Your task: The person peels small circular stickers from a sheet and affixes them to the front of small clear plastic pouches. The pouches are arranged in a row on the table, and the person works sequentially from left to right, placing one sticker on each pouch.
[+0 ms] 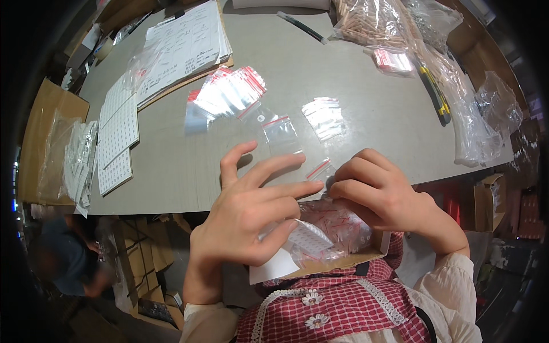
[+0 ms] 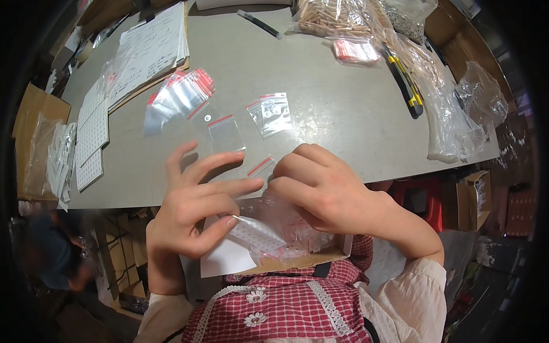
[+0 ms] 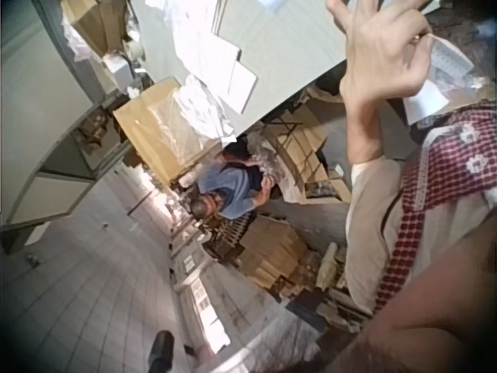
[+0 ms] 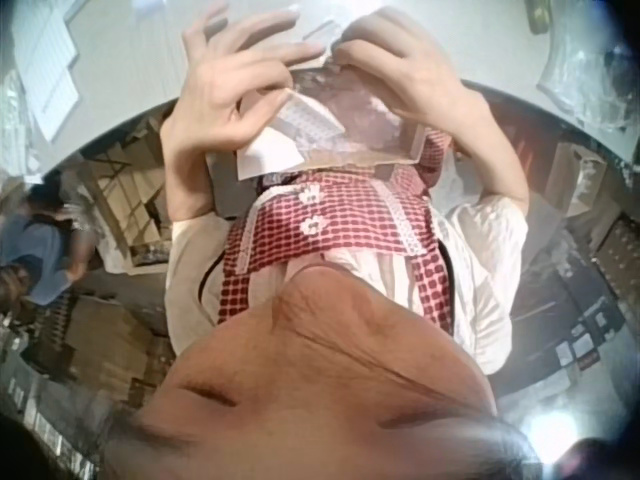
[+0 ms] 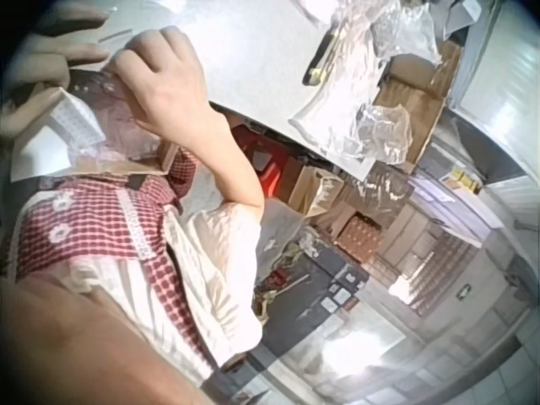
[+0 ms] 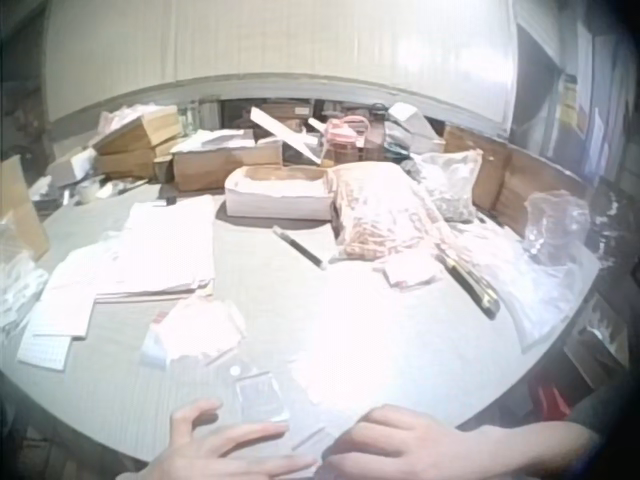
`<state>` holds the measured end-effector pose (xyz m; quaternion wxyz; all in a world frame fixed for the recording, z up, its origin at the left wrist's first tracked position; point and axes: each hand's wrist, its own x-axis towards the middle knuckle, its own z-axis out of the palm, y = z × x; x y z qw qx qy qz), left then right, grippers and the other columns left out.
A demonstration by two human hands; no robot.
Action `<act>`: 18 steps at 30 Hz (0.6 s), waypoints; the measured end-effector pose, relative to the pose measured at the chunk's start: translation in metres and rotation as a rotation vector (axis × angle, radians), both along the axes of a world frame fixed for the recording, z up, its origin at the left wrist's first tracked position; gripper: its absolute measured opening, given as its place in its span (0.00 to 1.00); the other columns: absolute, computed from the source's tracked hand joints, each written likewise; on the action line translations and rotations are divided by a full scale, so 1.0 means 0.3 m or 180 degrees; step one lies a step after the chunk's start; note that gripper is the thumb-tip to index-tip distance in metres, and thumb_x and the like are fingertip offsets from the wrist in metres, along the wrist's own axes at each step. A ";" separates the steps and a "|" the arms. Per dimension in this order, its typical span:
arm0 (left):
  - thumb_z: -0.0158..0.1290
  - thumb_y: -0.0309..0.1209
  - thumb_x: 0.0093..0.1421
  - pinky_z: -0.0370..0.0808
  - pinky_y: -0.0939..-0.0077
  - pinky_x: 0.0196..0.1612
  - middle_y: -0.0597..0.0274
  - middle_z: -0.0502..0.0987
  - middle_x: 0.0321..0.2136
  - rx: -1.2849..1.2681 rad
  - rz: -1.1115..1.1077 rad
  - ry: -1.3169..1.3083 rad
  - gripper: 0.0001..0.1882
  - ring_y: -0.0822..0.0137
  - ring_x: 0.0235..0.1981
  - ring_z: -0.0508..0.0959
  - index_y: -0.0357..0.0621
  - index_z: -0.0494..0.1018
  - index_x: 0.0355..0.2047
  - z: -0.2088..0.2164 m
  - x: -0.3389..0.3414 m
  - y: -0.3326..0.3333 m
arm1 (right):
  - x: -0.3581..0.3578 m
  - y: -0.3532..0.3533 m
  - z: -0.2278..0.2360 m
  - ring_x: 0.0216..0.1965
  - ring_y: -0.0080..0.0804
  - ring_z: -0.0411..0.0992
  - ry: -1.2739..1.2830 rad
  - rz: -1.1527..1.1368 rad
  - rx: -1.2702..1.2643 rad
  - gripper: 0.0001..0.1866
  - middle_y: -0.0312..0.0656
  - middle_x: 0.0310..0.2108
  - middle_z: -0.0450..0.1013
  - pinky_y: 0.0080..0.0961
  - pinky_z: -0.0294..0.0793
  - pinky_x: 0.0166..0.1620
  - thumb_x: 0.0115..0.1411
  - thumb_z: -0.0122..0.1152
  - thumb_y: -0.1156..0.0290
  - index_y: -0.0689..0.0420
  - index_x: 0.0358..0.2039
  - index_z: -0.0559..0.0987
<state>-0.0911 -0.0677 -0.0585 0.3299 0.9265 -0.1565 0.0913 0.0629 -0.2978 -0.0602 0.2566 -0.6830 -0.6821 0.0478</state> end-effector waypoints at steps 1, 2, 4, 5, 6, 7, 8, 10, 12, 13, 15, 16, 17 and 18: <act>0.57 0.28 0.47 0.43 0.43 0.68 0.68 0.85 0.49 0.0012 0.0001 -0.0009 0.02 0.57 0.64 0.71 0.47 0.77 0.20 0.000 0.000 0.000 | 0.002 -0.001 0.002 0.42 0.44 0.68 0.0079 0.0072 -0.0014 0.21 0.42 0.41 0.72 0.37 0.71 0.46 0.41 0.66 0.78 0.57 0.41 0.77; 0.57 0.29 0.47 0.43 0.43 0.68 0.68 0.85 0.49 0.0025 0.0025 -0.0009 0.02 0.57 0.64 0.71 0.47 0.77 0.20 0.001 -0.001 -0.002 | 0.006 -0.004 0.007 0.42 0.44 0.68 0.0158 0.0145 -0.0027 0.21 0.42 0.41 0.72 0.38 0.71 0.47 0.42 0.66 0.78 0.58 0.40 0.77; 0.57 0.29 0.47 0.42 0.43 0.68 0.69 0.85 0.48 0.0043 0.0073 -0.0008 0.02 0.57 0.64 0.71 0.47 0.77 0.20 -0.002 0.002 -0.008 | 0.018 -0.005 0.012 0.43 0.46 0.68 0.0537 0.0233 -0.0024 0.20 0.43 0.42 0.72 0.39 0.69 0.49 0.44 0.64 0.78 0.58 0.40 0.77; 0.58 0.29 0.46 0.42 0.43 0.68 0.70 0.85 0.48 0.0048 0.0076 -0.0002 0.02 0.57 0.64 0.71 0.47 0.77 0.20 -0.002 0.003 -0.009 | 0.024 -0.005 0.016 0.44 0.46 0.68 0.0836 0.0248 -0.0003 0.19 0.43 0.42 0.72 0.40 0.67 0.51 0.45 0.63 0.78 0.58 0.41 0.76; 0.58 0.29 0.46 0.41 0.42 0.68 0.70 0.85 0.48 0.0052 0.0082 0.0011 0.02 0.57 0.64 0.71 0.47 0.77 0.20 -0.001 0.004 -0.009 | 0.030 -0.002 0.020 0.45 0.47 0.68 0.1141 0.0266 0.0016 0.18 0.43 0.42 0.72 0.41 0.66 0.53 0.46 0.62 0.78 0.58 0.41 0.76; 0.58 0.29 0.46 0.41 0.42 0.69 0.70 0.85 0.48 0.0056 0.0089 0.0023 0.01 0.57 0.64 0.71 0.47 0.78 0.20 -0.002 0.004 -0.008 | 0.037 0.005 0.029 0.46 0.47 0.68 0.1153 0.0256 0.0025 0.17 0.43 0.43 0.72 0.41 0.65 0.54 0.47 0.62 0.78 0.58 0.41 0.76; 0.58 0.29 0.46 0.41 0.42 0.69 0.70 0.85 0.48 0.0057 0.0098 0.0031 0.01 0.57 0.64 0.71 0.47 0.78 0.20 -0.004 0.003 -0.007 | 0.044 0.014 0.042 0.48 0.46 0.68 0.1165 0.0245 0.0034 0.17 0.43 0.43 0.72 0.41 0.63 0.56 0.48 0.62 0.77 0.58 0.41 0.76; 0.58 0.29 0.46 0.40 0.42 0.69 0.70 0.85 0.47 0.0058 0.0108 0.0051 0.01 0.57 0.64 0.71 0.48 0.78 0.20 -0.003 0.004 -0.005 | 0.051 0.022 0.048 0.57 0.49 0.64 0.1086 0.0119 -0.0051 0.15 0.46 0.49 0.71 0.43 0.59 0.61 0.47 0.60 0.77 0.58 0.39 0.74; 0.58 0.29 0.46 0.40 0.41 0.69 0.70 0.85 0.47 0.0052 0.0101 0.0091 0.01 0.57 0.64 0.71 0.48 0.78 0.20 0.003 0.003 -0.003 | 0.041 0.032 0.039 0.60 0.52 0.60 0.0847 -0.0035 -0.0158 0.16 0.48 0.53 0.68 0.46 0.58 0.63 0.45 0.59 0.78 0.58 0.38 0.74; 0.58 0.29 0.45 0.40 0.41 0.69 0.70 0.85 0.48 0.0050 0.0092 0.0105 0.01 0.57 0.64 0.71 0.48 0.78 0.20 0.007 0.004 -0.002 | 0.033 0.036 0.034 0.61 0.54 0.58 0.0723 -0.0117 -0.0209 0.16 0.49 0.54 0.67 0.47 0.57 0.64 0.44 0.59 0.79 0.58 0.37 0.74; 0.59 0.29 0.45 0.41 0.41 0.69 0.70 0.85 0.48 0.0033 0.0073 0.0132 0.02 0.57 0.65 0.70 0.47 0.77 0.19 0.009 0.005 -0.003 | 0.018 0.040 0.019 0.63 0.57 0.56 0.0574 -0.0255 -0.0251 0.17 0.50 0.56 0.65 0.50 0.56 0.65 0.43 0.58 0.80 0.58 0.37 0.73; 0.59 0.29 0.45 0.41 0.41 0.69 0.70 0.85 0.48 0.0024 0.0067 0.0148 0.02 0.57 0.65 0.70 0.47 0.77 0.19 0.009 0.005 -0.004 | 0.013 0.040 0.015 0.63 0.59 0.54 0.0503 -0.0320 -0.0273 0.17 0.51 0.57 0.64 0.51 0.56 0.66 0.42 0.58 0.80 0.58 0.36 0.73; 0.58 0.30 0.45 0.41 0.42 0.69 0.69 0.85 0.47 -0.0022 0.0081 0.0128 0.02 0.57 0.64 0.71 0.47 0.77 0.19 0.008 0.007 -0.006 | 0.011 0.039 0.015 0.63 0.58 0.55 0.0484 -0.0415 -0.0252 0.18 0.51 0.57 0.65 0.51 0.56 0.65 0.42 0.58 0.81 0.58 0.37 0.73; 0.58 0.30 0.45 0.42 0.43 0.69 0.68 0.85 0.47 -0.0066 0.0099 0.0112 0.03 0.57 0.64 0.71 0.47 0.77 0.19 0.008 0.007 -0.007 | 0.009 0.040 0.018 0.63 0.58 0.56 0.0468 -0.0506 -0.0229 0.19 0.50 0.56 0.65 0.50 0.57 0.65 0.41 0.59 0.81 0.57 0.38 0.74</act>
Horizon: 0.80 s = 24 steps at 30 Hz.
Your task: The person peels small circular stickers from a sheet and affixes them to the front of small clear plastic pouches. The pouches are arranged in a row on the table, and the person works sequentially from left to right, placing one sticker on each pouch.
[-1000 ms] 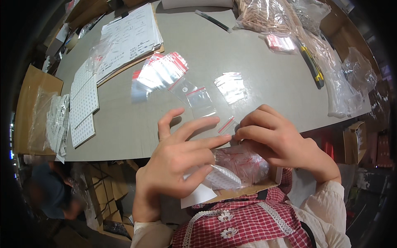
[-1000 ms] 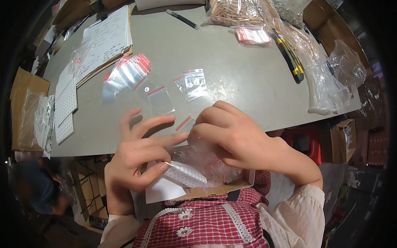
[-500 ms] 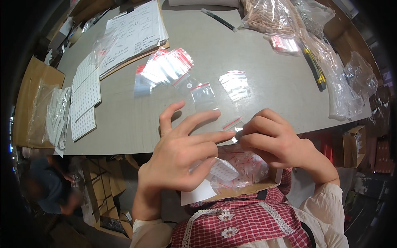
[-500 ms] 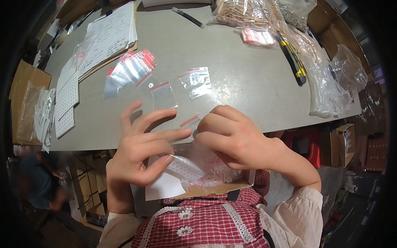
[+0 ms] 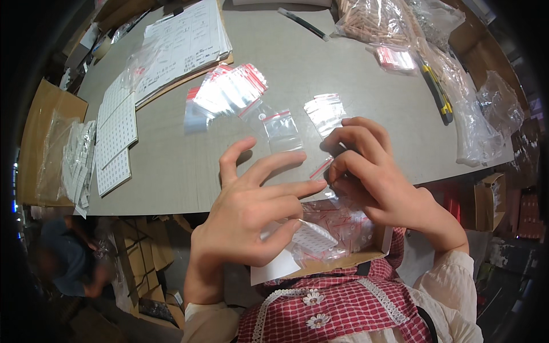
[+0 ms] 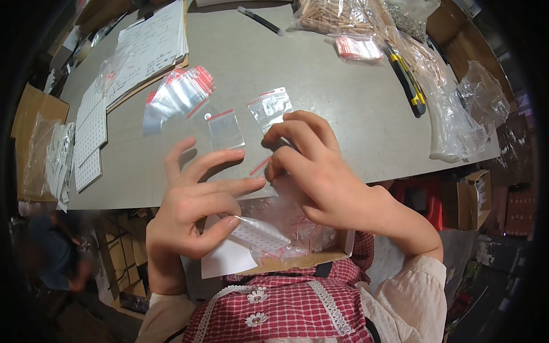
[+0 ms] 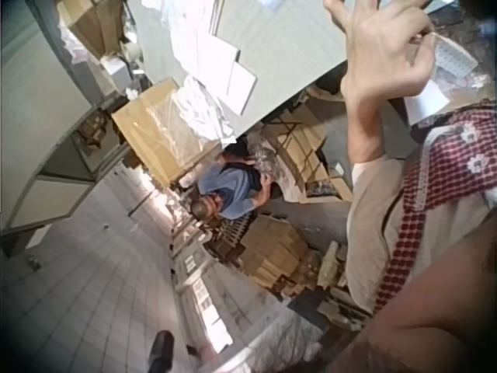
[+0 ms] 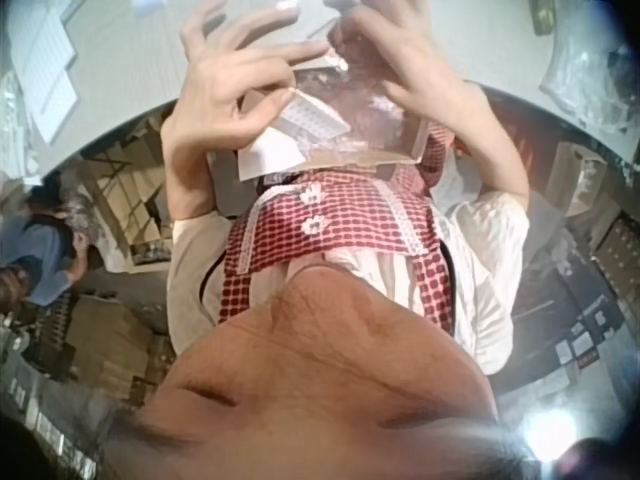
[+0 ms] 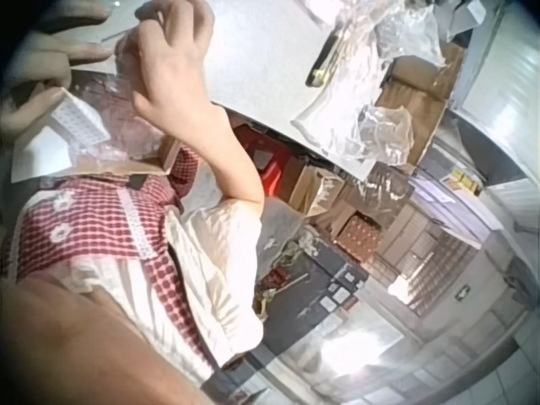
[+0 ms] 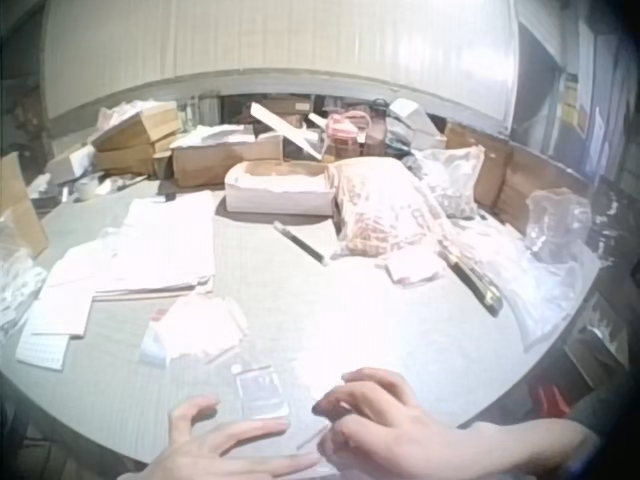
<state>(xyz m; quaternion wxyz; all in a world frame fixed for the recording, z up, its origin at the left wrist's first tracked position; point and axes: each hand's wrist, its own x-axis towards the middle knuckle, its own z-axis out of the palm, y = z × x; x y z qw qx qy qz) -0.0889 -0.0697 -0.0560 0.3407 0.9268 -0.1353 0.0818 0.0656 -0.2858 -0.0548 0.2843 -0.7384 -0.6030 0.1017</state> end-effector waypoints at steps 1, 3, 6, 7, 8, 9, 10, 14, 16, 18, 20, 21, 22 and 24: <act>0.58 0.30 0.45 0.43 0.43 0.69 0.68 0.86 0.46 -0.0043 0.0016 -0.0018 0.03 0.56 0.63 0.72 0.47 0.76 0.18 0.000 0.001 -0.001 | -0.001 0.000 0.004 0.62 0.58 0.57 -0.0021 -0.0095 0.0014 0.20 0.50 0.56 0.66 0.50 0.57 0.65 0.41 0.60 0.81 0.57 0.39 0.74; 0.57 0.31 0.45 0.46 0.45 0.69 0.63 0.86 0.44 -0.0411 0.0085 -0.0065 0.03 0.55 0.60 0.75 0.46 0.76 0.18 0.002 -0.007 0.009 | 0.007 0.004 0.017 0.60 0.56 0.59 0.0129 -0.0259 0.0014 0.21 0.49 0.54 0.67 0.48 0.58 0.64 0.42 0.62 0.81 0.57 0.41 0.75; 0.56 0.31 0.45 0.51 0.47 0.69 0.57 0.87 0.40 -0.1300 0.0319 -0.0198 0.05 0.53 0.55 0.78 0.45 0.75 0.17 -0.027 -0.021 0.044 | 0.024 -0.012 0.077 0.56 0.52 0.62 0.0146 -0.0018 -0.0424 0.21 0.46 0.51 0.68 0.45 0.60 0.62 0.45 0.64 0.78 0.56 0.43 0.76; 0.56 0.31 0.45 0.53 0.47 0.68 0.55 0.87 0.39 -0.1655 0.0431 -0.0253 0.06 0.52 0.53 0.79 0.44 0.74 0.17 -0.041 -0.026 0.054 | 0.030 -0.023 0.098 0.54 0.51 0.63 0.0116 0.0156 -0.0647 0.21 0.45 0.50 0.68 0.44 0.60 0.61 0.46 0.65 0.77 0.55 0.44 0.76; 0.56 0.29 0.48 0.60 0.50 0.66 0.55 0.86 0.36 -0.1686 0.0492 -0.0205 0.06 0.53 0.51 0.79 0.42 0.75 0.18 -0.043 -0.028 0.059 | 0.028 -0.035 0.108 0.52 0.49 0.64 -0.0007 0.0351 -0.0662 0.20 0.44 0.47 0.69 0.43 0.61 0.60 0.47 0.66 0.76 0.54 0.43 0.77; 0.56 0.28 0.48 0.61 0.51 0.65 0.56 0.86 0.35 -0.1691 0.0599 -0.0167 0.05 0.53 0.50 0.79 0.41 0.76 0.19 -0.045 -0.026 0.053 | 0.023 -0.032 0.122 0.52 0.49 0.64 0.0090 0.0361 -0.0618 0.20 0.44 0.46 0.69 0.42 0.61 0.60 0.48 0.66 0.75 0.54 0.43 0.77; 0.56 0.28 0.48 0.63 0.53 0.64 0.57 0.86 0.34 -0.1696 0.0709 -0.0129 0.05 0.53 0.50 0.79 0.40 0.77 0.20 -0.048 -0.019 0.038 | 0.020 -0.028 0.140 0.52 0.48 0.64 0.0188 0.0373 -0.0574 0.20 0.44 0.45 0.69 0.42 0.61 0.60 0.48 0.67 0.75 0.55 0.43 0.77; 0.61 0.25 0.52 0.70 0.58 0.58 0.55 0.84 0.36 -0.1415 0.0857 -0.0314 0.05 0.54 0.44 0.79 0.39 0.82 0.29 -0.063 -0.011 0.034 | -0.019 0.037 0.157 0.50 0.45 0.66 0.0296 0.0048 0.0013 0.14 0.42 0.42 0.71 0.38 0.64 0.57 0.54 0.69 0.72 0.56 0.41 0.78; 0.63 0.24 0.53 0.72 0.57 0.56 0.53 0.84 0.37 -0.1374 0.0874 -0.0450 0.05 0.53 0.42 0.80 0.39 0.83 0.31 -0.080 -0.012 0.040 | -0.042 0.100 0.132 0.49 0.45 0.67 0.0083 0.0092 0.0370 0.11 0.42 0.42 0.71 0.38 0.65 0.55 0.56 0.70 0.73 0.56 0.40 0.78; 0.63 0.23 0.53 0.72 0.56 0.57 0.53 0.84 0.37 -0.1371 0.0817 -0.0464 0.05 0.53 0.41 0.80 0.39 0.83 0.31 -0.079 -0.004 0.038 | -0.063 0.144 0.082 0.47 0.46 0.68 -0.0434 0.0146 0.0702 0.13 0.43 0.41 0.71 0.40 0.66 0.54 0.53 0.68 0.74 0.57 0.39 0.77; 0.62 0.22 0.54 0.73 0.58 0.55 0.52 0.84 0.38 -0.1333 0.0778 -0.0437 0.05 0.52 0.43 0.80 0.38 0.83 0.32 -0.064 -0.003 0.043 | -0.070 0.166 0.059 0.46 0.47 0.68 -0.0758 0.0214 0.0900 0.15 0.44 0.41 0.71 0.41 0.66 0.53 0.50 0.64 0.74 0.59 0.39 0.75; 0.61 0.22 0.54 0.73 0.59 0.55 0.52 0.84 0.38 -0.1359 0.0824 -0.0437 0.05 0.52 0.43 0.80 0.38 0.83 0.32 -0.066 -0.007 0.042 | -0.069 0.170 0.049 0.46 0.47 0.68 -0.0860 0.0267 0.0899 0.15 0.44 0.41 0.71 0.42 0.66 0.54 0.50 0.63 0.74 0.60 0.39 0.75; 0.61 0.22 0.54 0.74 0.60 0.54 0.52 0.84 0.38 -0.1386 0.0869 -0.0438 0.05 0.52 0.44 0.81 0.38 0.83 0.32 -0.067 -0.010 0.041 | -0.069 0.173 0.040 0.46 0.47 0.68 -0.0964 0.0318 0.0899 0.15 0.45 0.41 0.71 0.43 0.67 0.54 0.49 0.63 0.74 0.60 0.39 0.74; 0.60 0.21 0.54 0.75 0.64 0.51 0.51 0.84 0.39 -0.1387 0.0896 -0.0433 0.04 0.53 0.46 0.81 0.37 0.82 0.31 -0.073 -0.011 0.043 | -0.073 0.173 0.016 0.48 0.48 0.68 -0.1165 0.0362 0.0976 0.15 0.47 0.42 0.71 0.45 0.66 0.56 0.49 0.61 0.73 0.61 0.39 0.74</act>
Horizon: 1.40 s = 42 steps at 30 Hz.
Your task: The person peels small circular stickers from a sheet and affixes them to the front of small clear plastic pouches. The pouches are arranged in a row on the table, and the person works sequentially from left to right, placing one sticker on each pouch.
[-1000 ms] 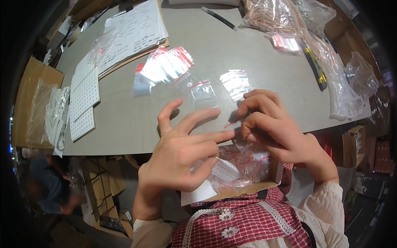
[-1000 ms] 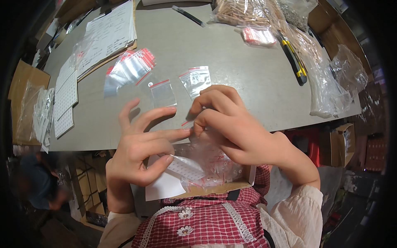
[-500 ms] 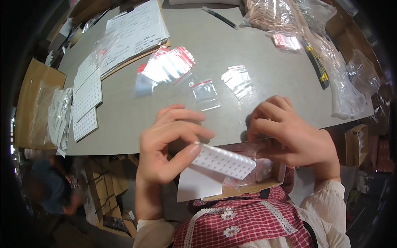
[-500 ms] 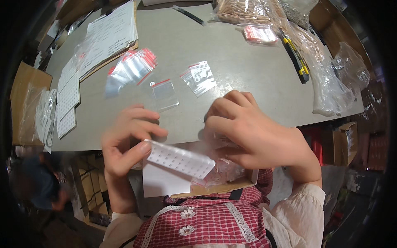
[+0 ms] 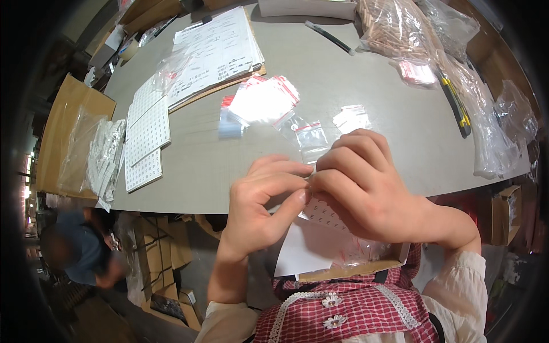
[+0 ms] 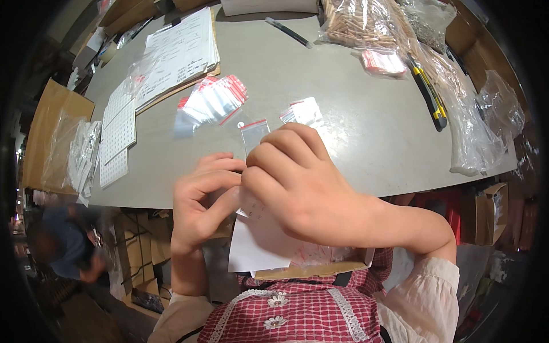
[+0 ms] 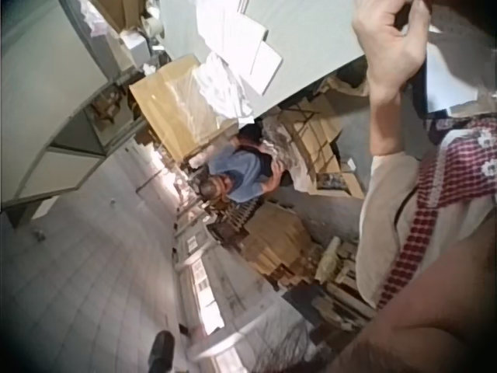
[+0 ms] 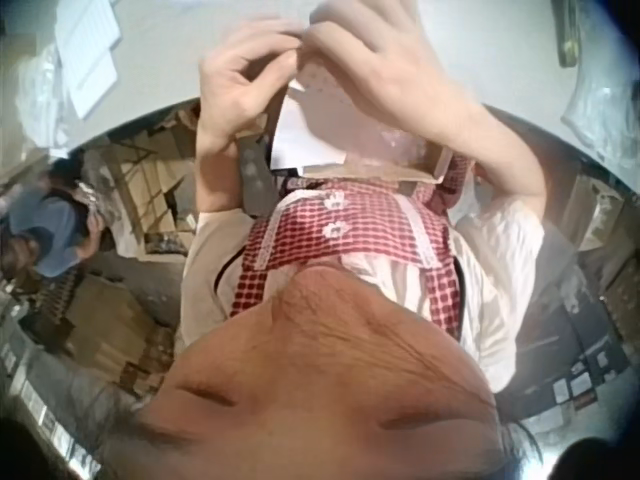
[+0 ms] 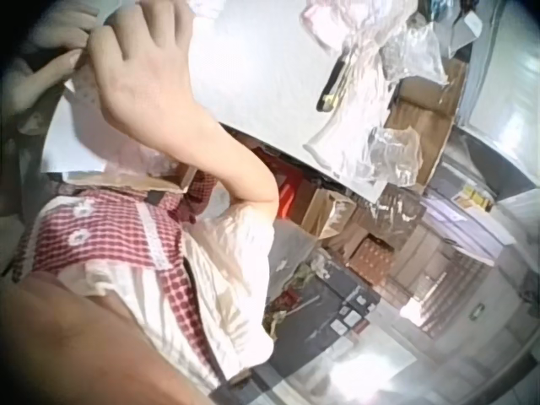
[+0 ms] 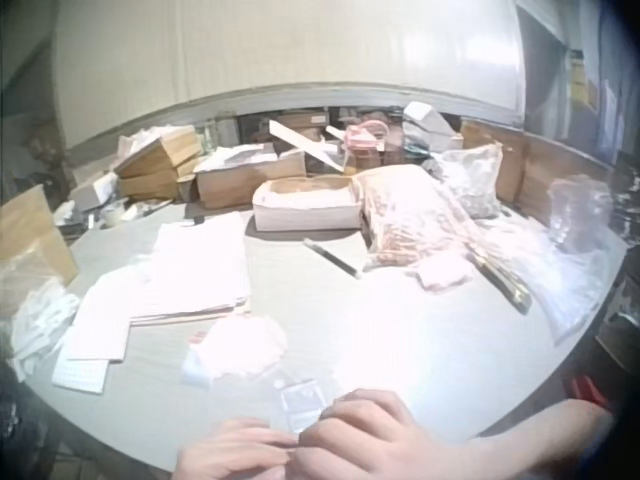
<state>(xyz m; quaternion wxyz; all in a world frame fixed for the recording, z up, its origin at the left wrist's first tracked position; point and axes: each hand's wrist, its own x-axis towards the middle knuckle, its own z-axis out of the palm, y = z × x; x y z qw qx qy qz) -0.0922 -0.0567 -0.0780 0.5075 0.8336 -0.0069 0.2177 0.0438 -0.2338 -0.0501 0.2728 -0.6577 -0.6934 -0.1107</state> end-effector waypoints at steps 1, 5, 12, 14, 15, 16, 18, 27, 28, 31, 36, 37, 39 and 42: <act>0.60 0.21 0.54 0.75 0.63 0.50 0.51 0.84 0.38 0.0011 0.0014 0.0001 0.04 0.53 0.45 0.81 0.37 0.82 0.31 -0.001 0.001 0.001 | 0.000 -0.001 -0.006 0.49 0.49 0.68 -0.0104 0.0004 0.0033 0.16 0.48 0.43 0.71 0.46 0.66 0.57 0.48 0.61 0.73 0.61 0.39 0.74; 0.60 0.21 0.54 0.76 0.64 0.48 0.51 0.84 0.37 -0.0101 0.0203 -0.0031 0.03 0.53 0.44 0.81 0.38 0.81 0.30 -0.016 0.009 -0.018 | 0.030 0.013 0.024 0.56 0.52 0.65 0.0340 0.0043 -0.0306 0.13 0.51 0.49 0.70 0.49 0.63 0.60 0.52 0.60 0.75 0.62 0.40 0.74; 0.61 0.22 0.54 0.76 0.64 0.46 0.52 0.84 0.36 -0.0031 0.0092 -0.0049 0.03 0.53 0.42 0.81 0.38 0.81 0.30 -0.016 -0.004 -0.001 | 0.182 0.136 -0.042 0.63 0.56 0.60 0.0412 -0.0194 -0.0473 0.10 0.52 0.56 0.69 0.51 0.59 0.64 0.59 0.61 0.75 0.65 0.40 0.77; 0.58 0.24 0.51 0.73 0.61 0.52 0.52 0.84 0.35 -0.0230 -0.0079 0.0085 0.07 0.55 0.44 0.79 0.36 0.83 0.29 0.013 -0.011 -0.004 | 0.187 0.134 -0.038 0.63 0.56 0.60 0.0058 -0.0289 -0.0576 0.12 0.52 0.57 0.68 0.50 0.59 0.65 0.58 0.62 0.75 0.66 0.41 0.77; 0.56 0.24 0.50 0.71 0.59 0.55 0.52 0.84 0.35 -0.0336 -0.0135 0.0164 0.09 0.55 0.46 0.78 0.35 0.84 0.29 0.019 -0.018 -0.003 | 0.189 0.138 -0.040 0.63 0.56 0.60 -0.0109 -0.0307 -0.0634 0.13 0.52 0.57 0.68 0.50 0.59 0.65 0.57 0.62 0.75 0.66 0.42 0.76; 0.55 0.26 0.48 0.70 0.59 0.55 0.52 0.84 0.32 -0.0373 -0.0168 0.0114 0.10 0.56 0.43 0.79 0.34 0.83 0.28 0.018 -0.017 -0.001 | 0.197 0.139 -0.027 0.63 0.56 0.60 0.0015 -0.0366 -0.0738 0.15 0.52 0.57 0.68 0.49 0.60 0.65 0.57 0.63 0.75 0.65 0.44 0.76; 0.56 0.22 0.50 0.74 0.62 0.50 0.54 0.83 0.31 -0.0411 -0.0319 -0.0189 0.06 0.56 0.40 0.80 0.35 0.82 0.28 0.014 -0.015 0.018 | 0.230 0.139 0.016 0.63 0.56 0.61 0.0263 -0.0520 -0.0940 0.19 0.51 0.57 0.68 0.49 0.60 0.65 0.55 0.64 0.75 0.63 0.48 0.76; 0.52 0.25 0.43 0.70 0.54 0.56 0.59 0.83 0.22 -0.1387 -0.0051 -0.0727 0.08 0.58 0.34 0.81 0.39 0.81 0.20 0.000 -0.051 0.000 | 0.231 0.004 0.040 0.62 0.49 0.65 0.0234 0.0169 -0.1068 0.23 0.47 0.59 0.71 0.48 0.58 0.67 0.55 0.59 0.80 0.51 0.51 0.83; 0.52 0.27 0.43 0.70 0.53 0.56 0.59 0.83 0.22 -0.1549 -0.0044 -0.0768 0.08 0.59 0.34 0.81 0.39 0.81 0.20 -0.005 -0.055 0.005 | 0.244 -0.030 0.054 0.62 0.48 0.66 0.0328 0.0264 -0.1216 0.23 0.47 0.59 0.71 0.48 0.58 0.67 0.55 0.59 0.80 0.51 0.52 0.83; 0.50 0.32 0.45 0.67 0.53 0.59 0.56 0.82 0.20 -0.1857 -0.0073 -0.0898 0.10 0.58 0.34 0.80 0.40 0.78 0.19 -0.015 -0.051 0.011 | 0.321 -0.100 0.072 0.62 0.44 0.67 0.1004 0.0311 -0.1315 0.23 0.47 0.62 0.69 0.40 0.61 0.66 0.56 0.58 0.81 0.54 0.53 0.82; 0.46 0.32 0.53 0.60 0.52 0.65 0.52 0.80 0.20 -0.2209 -0.0082 -0.1274 0.11 0.53 0.40 0.79 0.41 0.75 0.22 -0.040 -0.052 0.026 | 0.349 -0.089 -0.014 0.66 0.45 0.63 0.1884 -0.0128 -0.0973 0.19 0.48 0.66 0.65 0.39 0.58 0.68 0.71 0.51 0.67 0.58 0.58 0.78; 0.46 0.32 0.54 0.59 0.51 0.66 0.52 0.80 0.20 -0.2260 -0.0053 -0.1335 0.11 0.52 0.40 0.79 0.41 0.75 0.22 -0.047 -0.056 0.031 | 0.345 -0.089 -0.029 0.70 0.46 0.59 0.1287 0.0033 -0.1080 0.21 0.47 0.68 0.64 0.43 0.54 0.71 0.72 0.51 0.63 0.59 0.59 0.77; 0.45 0.32 0.58 0.56 0.48 0.69 0.52 0.80 0.21 -0.2192 -0.0155 -0.1281 0.11 0.51 0.44 0.79 0.42 0.74 0.25 -0.070 -0.067 0.061 | 0.282 -0.108 -0.024 0.68 0.49 0.62 0.2085 0.0613 -0.1071 0.22 0.49 0.61 0.72 0.46 0.55 0.70 0.73 0.49 0.59 0.64 0.54 0.80; 0.44 0.33 0.61 0.54 0.47 0.70 0.53 0.79 0.23 -0.1879 -0.0445 -0.1500 0.11 0.52 0.48 0.77 0.43 0.73 0.27 -0.101 -0.051 0.093 | 0.188 -0.151 -0.063 0.53 0.46 0.74 0.2887 0.1449 -0.0854 0.17 0.49 0.43 0.81 0.39 0.69 0.60 0.71 0.55 0.63 0.65 0.41 0.84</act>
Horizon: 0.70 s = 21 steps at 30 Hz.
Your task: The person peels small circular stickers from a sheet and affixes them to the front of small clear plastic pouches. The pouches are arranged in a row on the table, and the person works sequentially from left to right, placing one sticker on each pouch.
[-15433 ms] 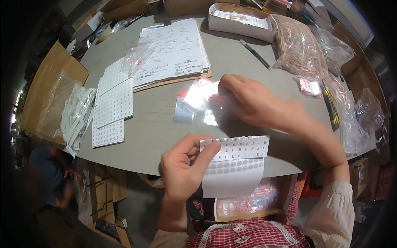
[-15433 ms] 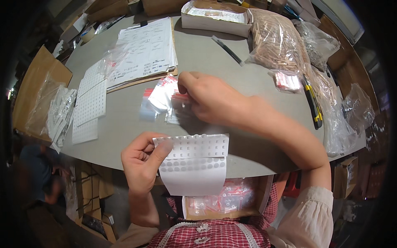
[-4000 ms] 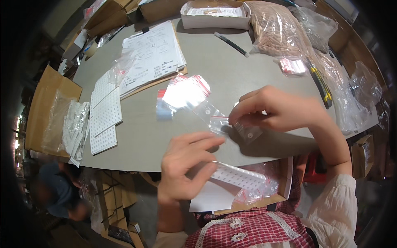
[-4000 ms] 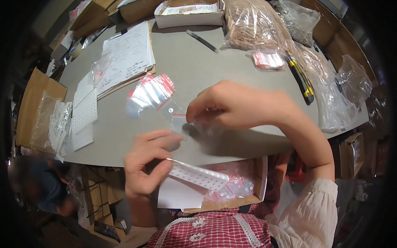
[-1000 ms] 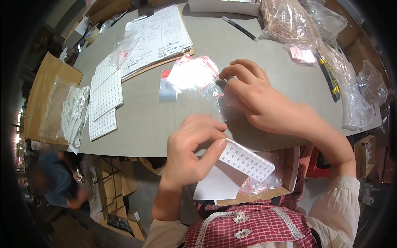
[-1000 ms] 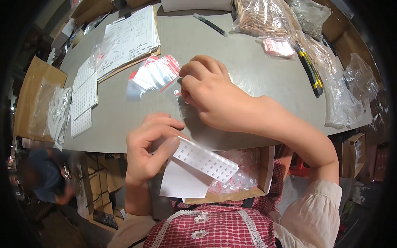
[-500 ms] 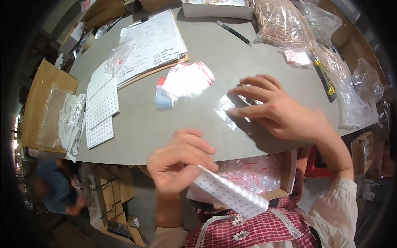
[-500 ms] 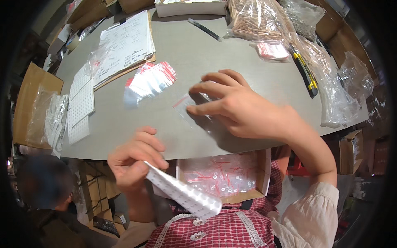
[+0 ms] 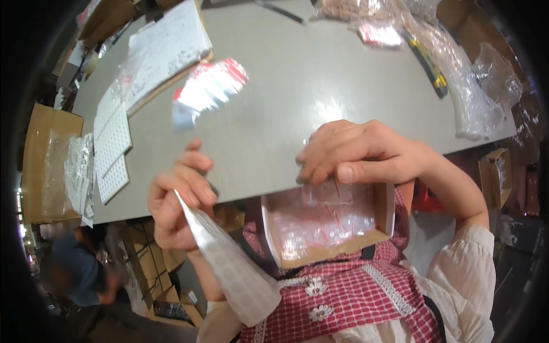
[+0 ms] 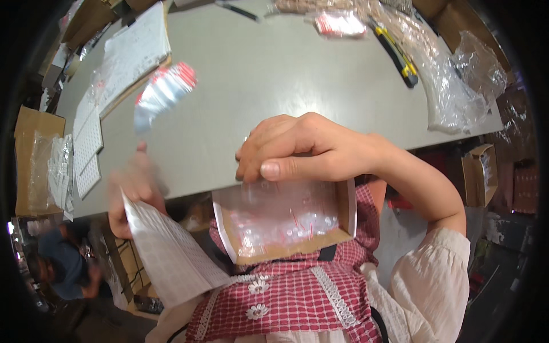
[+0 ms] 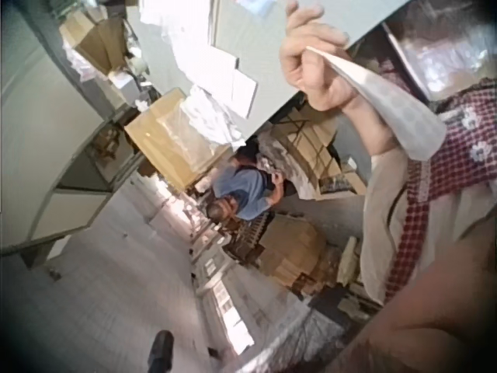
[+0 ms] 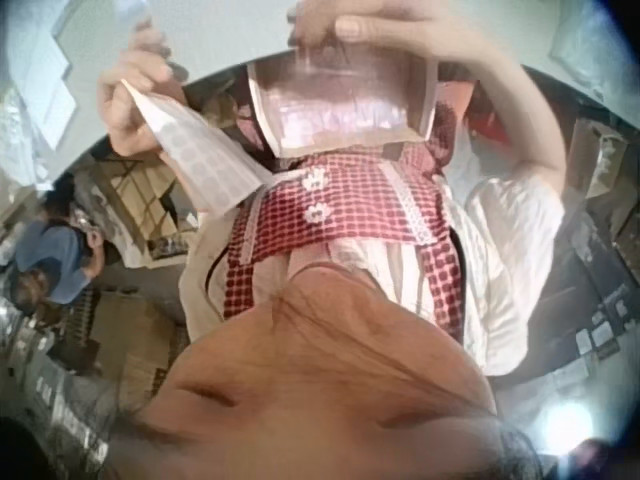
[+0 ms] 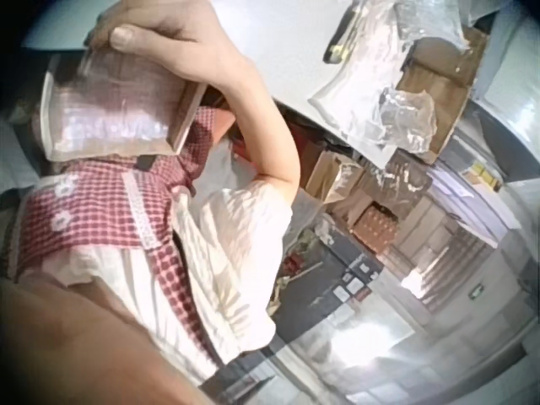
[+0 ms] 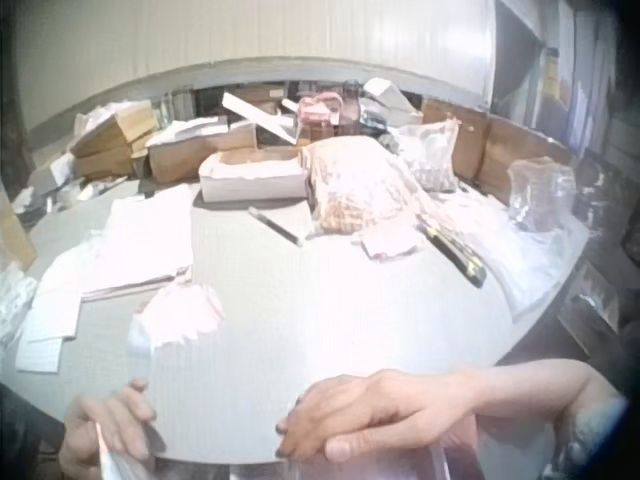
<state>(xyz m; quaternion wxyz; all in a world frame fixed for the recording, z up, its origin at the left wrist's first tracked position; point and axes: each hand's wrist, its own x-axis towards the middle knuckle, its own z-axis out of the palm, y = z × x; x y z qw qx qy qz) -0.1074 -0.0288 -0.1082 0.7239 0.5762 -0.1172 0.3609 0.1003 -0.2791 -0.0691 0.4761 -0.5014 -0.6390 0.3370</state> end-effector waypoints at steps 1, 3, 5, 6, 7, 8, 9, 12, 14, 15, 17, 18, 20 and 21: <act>0.44 0.33 0.61 0.53 0.46 0.71 0.53 0.79 0.24 0.0082 -0.0050 -0.0094 0.11 0.53 0.48 0.77 0.43 0.73 0.27 -0.010 0.014 0.009 | -0.020 -0.015 -0.012 0.51 0.44 0.75 0.0359 0.0123 -0.0133 0.17 0.48 0.42 0.81 0.37 0.70 0.58 0.71 0.56 0.63 0.65 0.40 0.84; 0.44 0.33 0.62 0.54 0.46 0.70 0.52 0.80 0.24 0.0104 0.0294 0.0265 0.12 0.52 0.48 0.77 0.42 0.73 0.27 -0.018 -0.011 -0.004 | -0.052 -0.040 0.002 0.47 0.38 0.76 0.1068 0.0172 -0.0409 0.17 0.47 0.40 0.81 0.33 0.71 0.56 0.70 0.58 0.62 0.66 0.39 0.84; 0.44 0.32 0.63 0.59 0.48 0.68 0.50 0.80 0.26 0.0101 0.0390 0.0343 0.12 0.52 0.49 0.77 0.39 0.74 0.29 -0.013 -0.015 -0.014 | -0.079 -0.064 0.044 0.43 0.31 0.77 0.1773 -0.0026 -0.0662 0.18 0.45 0.38 0.81 0.29 0.73 0.52 0.68 0.61 0.61 0.67 0.38 0.84; 0.44 0.31 0.64 0.62 0.49 0.66 0.49 0.81 0.27 0.0089 0.0368 0.0299 0.12 0.52 0.49 0.77 0.37 0.75 0.30 -0.006 -0.006 -0.020 | -0.091 -0.064 0.076 0.43 0.30 0.77 0.1910 -0.0286 -0.0683 0.19 0.45 0.38 0.81 0.27 0.73 0.52 0.67 0.62 0.60 0.67 0.38 0.84; 0.44 0.30 0.64 0.65 0.51 0.64 0.47 0.81 0.29 0.0039 0.0608 0.0512 0.12 0.53 0.49 0.77 0.35 0.75 0.32 0.007 0.004 -0.044 | -0.096 -0.052 0.101 0.43 0.29 0.76 0.2050 -0.0526 -0.0703 0.20 0.44 0.38 0.81 0.26 0.73 0.51 0.67 0.64 0.59 0.68 0.39 0.83; 0.45 0.28 0.64 0.68 0.54 0.61 0.45 0.81 0.31 -0.0010 0.0855 0.0724 0.11 0.53 0.50 0.77 0.33 0.75 0.33 0.025 0.010 -0.084 | -0.106 -0.029 0.121 0.45 0.36 0.76 0.1899 -0.0776 -0.0851 0.24 0.45 0.42 0.78 0.33 0.74 0.52 0.64 0.63 0.54 0.67 0.42 0.80; 0.46 0.27 0.64 0.71 0.57 0.59 0.44 0.82 0.33 -0.0033 0.1118 0.0897 0.11 0.53 0.50 0.77 0.31 0.75 0.34 0.046 0.021 -0.104 | -0.109 -0.006 0.127 0.46 0.35 0.75 0.1243 -0.0937 -0.0701 0.23 0.45 0.44 0.76 0.32 0.74 0.52 0.64 0.64 0.56 0.66 0.45 0.78; 0.52 0.27 0.66 0.74 0.67 0.54 0.43 0.80 0.42 -0.0021 0.1150 0.0971 0.11 0.58 0.47 0.79 0.27 0.75 0.41 0.054 0.045 -0.123 | -0.107 0.046 0.125 0.51 0.34 0.71 -0.0572 -0.1155 -0.0491 0.26 0.43 0.52 0.70 0.31 0.74 0.51 0.61 0.67 0.68 0.63 0.56 0.70; 0.54 0.27 0.66 0.74 0.70 0.51 0.45 0.80 0.43 -0.0055 0.1181 0.1224 0.12 0.62 0.44 0.79 0.27 0.75 0.43 0.080 0.053 -0.139 | -0.094 0.091 0.065 0.45 0.42 0.73 -0.0702 -0.1239 -0.0059 0.24 0.50 0.47 0.70 0.33 0.77 0.46 0.59 0.68 0.70 0.63 0.53 0.70; 0.55 0.26 0.66 0.75 0.73 0.48 0.46 0.81 0.42 -0.0077 0.1135 0.1318 0.11 0.65 0.41 0.80 0.28 0.74 0.43 0.090 0.055 -0.141 | -0.090 0.116 0.045 0.42 0.46 0.73 -0.0768 -0.1263 0.0140 0.23 0.53 0.44 0.70 0.34 0.79 0.43 0.58 0.68 0.72 0.63 0.51 0.70; 0.56 0.24 0.65 0.76 0.79 0.42 0.48 0.82 0.40 -0.0124 0.1048 0.1508 0.10 0.72 0.36 0.80 0.30 0.74 0.44 0.118 0.053 -0.137 | -0.079 0.148 0.045 0.43 0.45 0.74 -0.0333 -0.1232 -0.0004 0.23 0.52 0.43 0.71 0.33 0.77 0.44 0.53 0.67 0.79 0.62 0.49 0.71; 0.59 0.21 0.63 0.76 0.84 0.38 0.54 0.82 0.38 -0.0261 0.0853 0.1723 0.12 0.76 0.33 0.79 0.32 0.73 0.46 0.135 0.043 -0.138 | -0.072 0.154 0.047 0.43 0.45 0.74 -0.0114 -0.1169 -0.0120 0.22 0.51 0.43 0.72 0.33 0.77 0.44 0.54 0.67 0.79 0.62 0.49 0.71; 0.61 0.20 0.62 0.75 0.85 0.37 0.56 0.82 0.36 -0.0234 0.0619 0.1888 0.12 0.77 0.33 0.79 0.32 0.73 0.45 0.141 0.053 -0.131 | -0.059 0.162 0.060 0.43 0.42 0.74 0.0036 -0.1126 -0.0239 0.22 0.49 0.41 0.73 0.31 0.76 0.44 0.54 0.67 0.79 0.62 0.49 0.72; 0.62 0.20 0.61 0.75 0.86 0.36 0.58 0.82 0.36 -0.0229 0.0522 0.1978 0.13 0.77 0.33 0.79 0.32 0.73 0.44 0.143 0.053 -0.129 | -0.059 0.165 0.067 0.43 0.39 0.74 -0.0025 -0.1125 -0.0243 0.22 0.48 0.41 0.73 0.30 0.76 0.43 0.55 0.67 0.79 0.62 0.49 0.72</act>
